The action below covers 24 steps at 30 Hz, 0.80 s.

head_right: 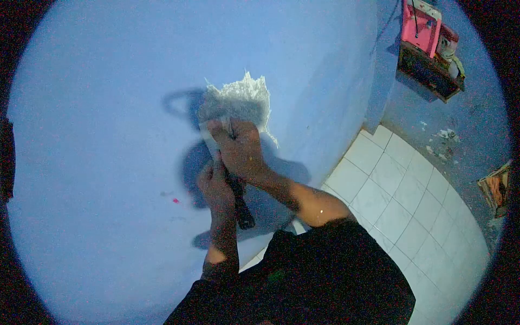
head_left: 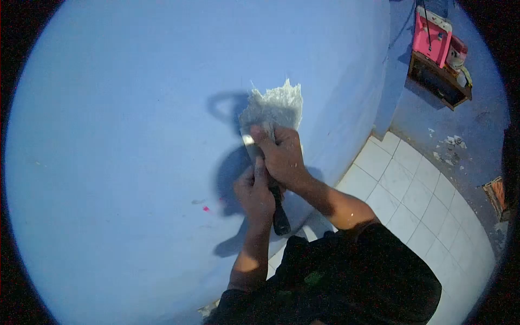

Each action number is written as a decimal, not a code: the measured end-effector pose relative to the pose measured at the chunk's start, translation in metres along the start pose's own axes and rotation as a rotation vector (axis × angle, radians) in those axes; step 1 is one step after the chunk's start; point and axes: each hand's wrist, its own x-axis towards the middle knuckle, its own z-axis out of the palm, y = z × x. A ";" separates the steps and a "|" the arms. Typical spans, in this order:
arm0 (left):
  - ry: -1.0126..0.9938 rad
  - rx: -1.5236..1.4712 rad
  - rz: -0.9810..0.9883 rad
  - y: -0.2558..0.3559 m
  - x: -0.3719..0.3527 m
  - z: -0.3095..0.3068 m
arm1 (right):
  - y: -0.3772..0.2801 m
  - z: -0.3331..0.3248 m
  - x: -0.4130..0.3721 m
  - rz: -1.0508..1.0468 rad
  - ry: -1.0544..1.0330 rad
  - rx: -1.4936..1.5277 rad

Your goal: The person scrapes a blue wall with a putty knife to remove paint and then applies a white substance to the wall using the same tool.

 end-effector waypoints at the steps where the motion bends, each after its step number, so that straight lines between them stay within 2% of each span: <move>1: -0.018 -0.028 0.019 0.006 0.002 0.001 | -0.005 0.001 0.002 0.020 -0.047 0.108; 5: 0.006 0.027 0.025 -0.004 0.004 -0.001 | 0.002 0.003 -0.002 -0.051 0.016 0.130; 8: 0.005 0.010 0.013 -0.001 0.010 -0.001 | -0.007 0.002 0.002 -0.039 0.030 0.106; 11: -0.076 0.017 0.102 0.002 0.017 -0.002 | -0.020 0.000 0.007 0.032 -0.031 0.240; 13: 0.001 0.095 0.110 -0.018 0.013 -0.002 | 0.002 -0.002 0.003 -0.121 0.069 -0.068; 14: -0.009 0.092 0.121 -0.019 0.008 0.000 | 0.002 -0.005 -0.005 0.091 -0.028 -0.005; 15: 0.012 0.000 0.067 -0.020 0.003 0.003 | 0.002 -0.007 0.000 0.079 -0.022 -0.006; 16: 0.035 -0.087 0.007 -0.019 -0.001 0.005 | 0.005 -0.006 0.004 -0.036 0.009 -0.034; 17: 0.035 -0.079 -0.001 -0.011 0.002 0.004 | 0.003 -0.002 0.002 -0.135 0.039 -0.061; 18: 0.020 -0.015 0.042 0.002 0.009 0.005 | -0.003 -0.003 0.003 -0.124 0.038 -0.063; 20: 0.015 0.048 0.076 0.001 0.014 0.002 | -0.035 -0.003 0.009 0.040 -0.061 0.202; 21: 0.000 0.054 0.090 -0.008 0.018 -0.001 | -0.027 -0.002 0.009 0.041 -0.069 0.198; 23: -0.018 0.056 0.116 -0.012 0.016 0.003 | -0.004 -0.005 0.009 -0.094 -0.033 -0.006; 24: 0.006 -0.012 0.057 -0.015 0.007 0.004 | 0.002 -0.005 0.004 -0.097 -0.016 -0.053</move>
